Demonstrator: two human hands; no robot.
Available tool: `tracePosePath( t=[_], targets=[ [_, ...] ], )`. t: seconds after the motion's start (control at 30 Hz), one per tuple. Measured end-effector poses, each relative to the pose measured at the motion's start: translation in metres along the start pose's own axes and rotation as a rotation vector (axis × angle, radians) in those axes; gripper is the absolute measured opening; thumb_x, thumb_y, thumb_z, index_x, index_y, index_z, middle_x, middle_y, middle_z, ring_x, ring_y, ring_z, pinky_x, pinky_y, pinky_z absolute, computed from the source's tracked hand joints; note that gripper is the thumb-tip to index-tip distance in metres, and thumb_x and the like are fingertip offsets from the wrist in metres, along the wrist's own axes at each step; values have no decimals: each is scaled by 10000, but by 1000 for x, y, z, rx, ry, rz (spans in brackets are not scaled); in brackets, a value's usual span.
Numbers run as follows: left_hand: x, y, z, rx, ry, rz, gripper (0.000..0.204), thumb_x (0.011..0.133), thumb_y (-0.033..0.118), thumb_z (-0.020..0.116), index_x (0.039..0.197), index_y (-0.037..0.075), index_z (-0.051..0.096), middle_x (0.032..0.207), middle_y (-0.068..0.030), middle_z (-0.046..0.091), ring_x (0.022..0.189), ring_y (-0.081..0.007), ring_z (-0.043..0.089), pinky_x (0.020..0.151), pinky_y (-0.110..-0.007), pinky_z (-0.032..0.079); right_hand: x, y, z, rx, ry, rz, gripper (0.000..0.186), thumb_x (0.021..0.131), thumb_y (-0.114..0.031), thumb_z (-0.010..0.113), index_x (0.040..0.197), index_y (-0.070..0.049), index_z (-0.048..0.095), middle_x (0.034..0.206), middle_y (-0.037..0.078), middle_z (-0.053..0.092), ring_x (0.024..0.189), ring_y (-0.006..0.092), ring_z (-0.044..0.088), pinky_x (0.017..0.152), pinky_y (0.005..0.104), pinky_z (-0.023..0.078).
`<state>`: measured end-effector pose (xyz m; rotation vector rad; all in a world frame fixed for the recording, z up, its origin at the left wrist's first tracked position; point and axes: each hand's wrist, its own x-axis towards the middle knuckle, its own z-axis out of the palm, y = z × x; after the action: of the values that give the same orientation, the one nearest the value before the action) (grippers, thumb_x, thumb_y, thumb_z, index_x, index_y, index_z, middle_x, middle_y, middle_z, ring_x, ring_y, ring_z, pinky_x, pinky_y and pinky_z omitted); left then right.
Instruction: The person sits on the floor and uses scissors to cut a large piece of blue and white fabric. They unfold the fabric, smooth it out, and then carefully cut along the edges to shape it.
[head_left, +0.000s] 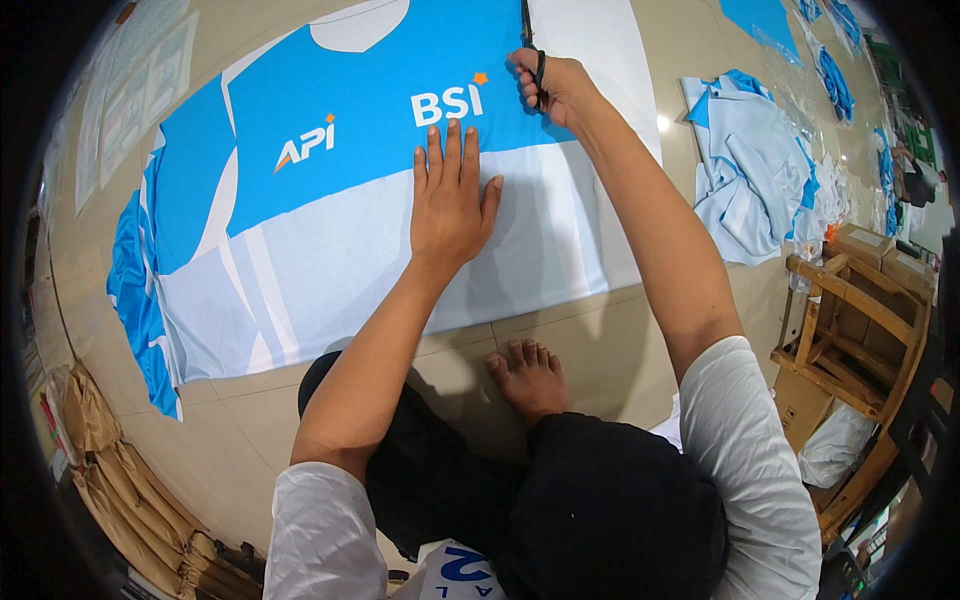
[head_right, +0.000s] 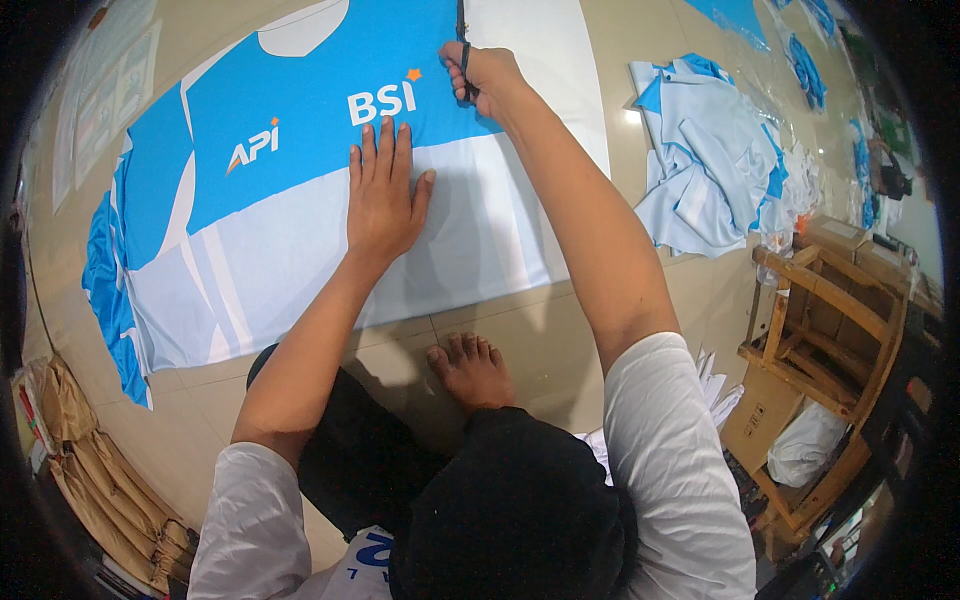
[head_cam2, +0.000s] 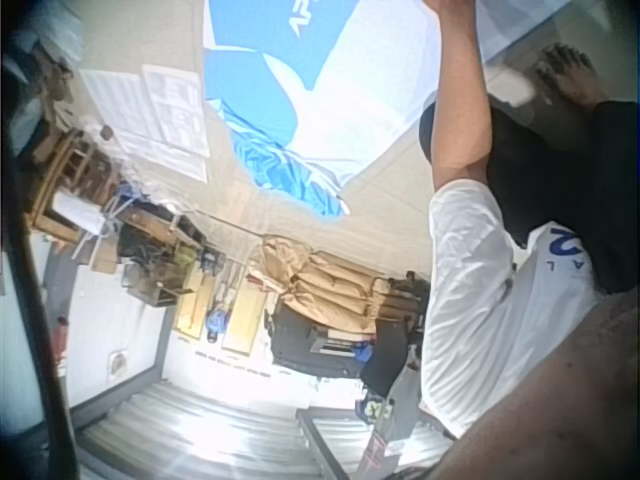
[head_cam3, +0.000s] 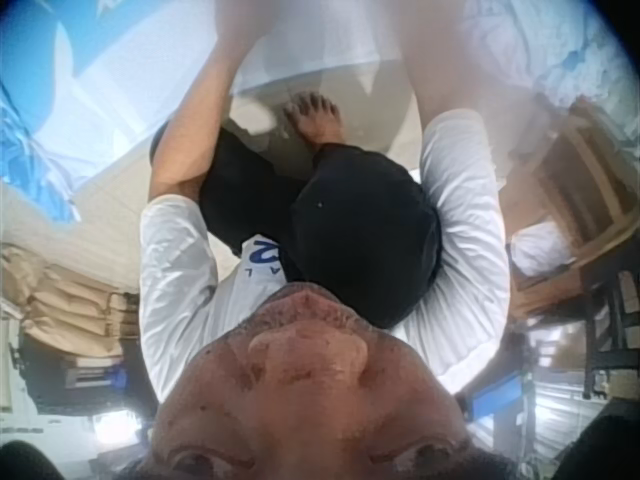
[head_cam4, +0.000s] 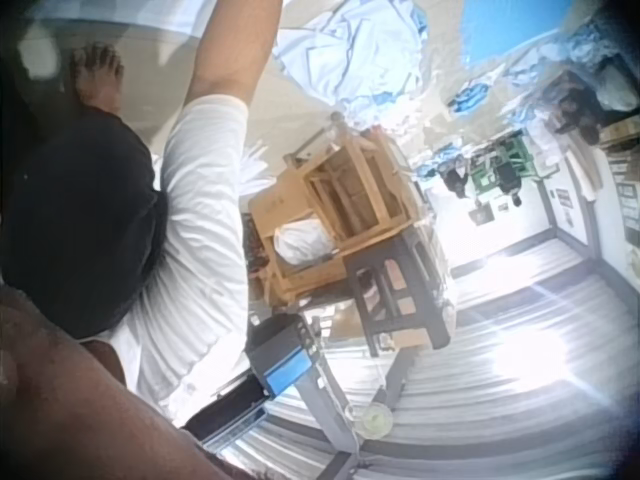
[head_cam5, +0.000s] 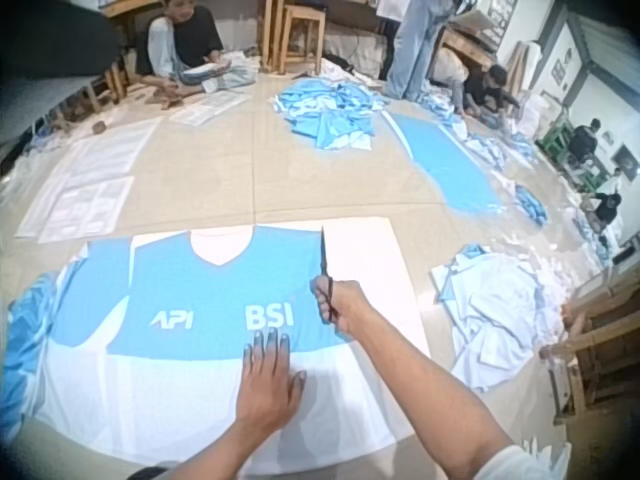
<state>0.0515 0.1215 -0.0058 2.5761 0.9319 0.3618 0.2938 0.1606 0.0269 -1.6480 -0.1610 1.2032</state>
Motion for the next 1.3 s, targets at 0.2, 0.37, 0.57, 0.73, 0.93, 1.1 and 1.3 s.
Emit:
tracePosePath(
  t=[0.2,0.37,0.57,0.73,0.93,1.1,1.3],
  targets=[
    [-1,-1,1,3,-1,-6,684,1118,357,541,1658,-16,348,1743,-264,279,1636,-476,185,1318,-613,159,3,-7,1,1,9,-11,257,879,-252,852,802,-126,641,699,-25,584,578,62,507,500,225,416],
    [0,-1,1,-10,0,-2,691,1117,364,544,1660,-13,346,1744,-262,279,1637,-474,185,1320,-611,155,22,-13,-4,5,-17,-32,249,873,-242,842,806,-78,666,709,-7,588,566,76,505,501,262,434],
    [0,-1,1,-8,5,-7,692,1115,364,546,1660,-13,347,1742,-257,286,1635,-475,188,1320,-610,157,46,-19,-8,4,-64,-66,283,870,-271,865,815,-66,678,702,3,612,546,89,524,505,277,466],
    [2,3,-1,-30,-20,-23,689,1112,357,549,1658,-14,352,1741,-255,291,1635,-471,190,1323,-604,151,48,-36,-43,-538,184,-286,426,862,-421,865,865,-19,721,773,90,727,590,168,640,579,344,545],
    [1,5,-1,-40,-18,-30,684,1111,347,550,1654,-20,355,1743,-260,284,1633,-472,197,1322,-607,142,6,1,-121,-1284,566,-658,577,855,-573,828,932,-17,696,903,198,745,883,426,725,763,541,552],
    [-2,2,-1,-49,2,-19,696,1117,351,535,1659,-35,331,1737,-281,282,1630,-482,194,1322,-610,125,-62,88,-164,-1101,772,-776,368,907,-304,801,1034,1,638,984,219,658,949,451,637,818,544,496],
    [-4,6,-14,-118,18,52,724,1107,359,550,1670,-32,317,1750,-273,270,1631,-491,196,1320,-622,125,-213,205,-208,-1066,839,-720,262,830,-148,799,979,-28,620,917,187,637,873,418,630,765,520,496]
  ],
)
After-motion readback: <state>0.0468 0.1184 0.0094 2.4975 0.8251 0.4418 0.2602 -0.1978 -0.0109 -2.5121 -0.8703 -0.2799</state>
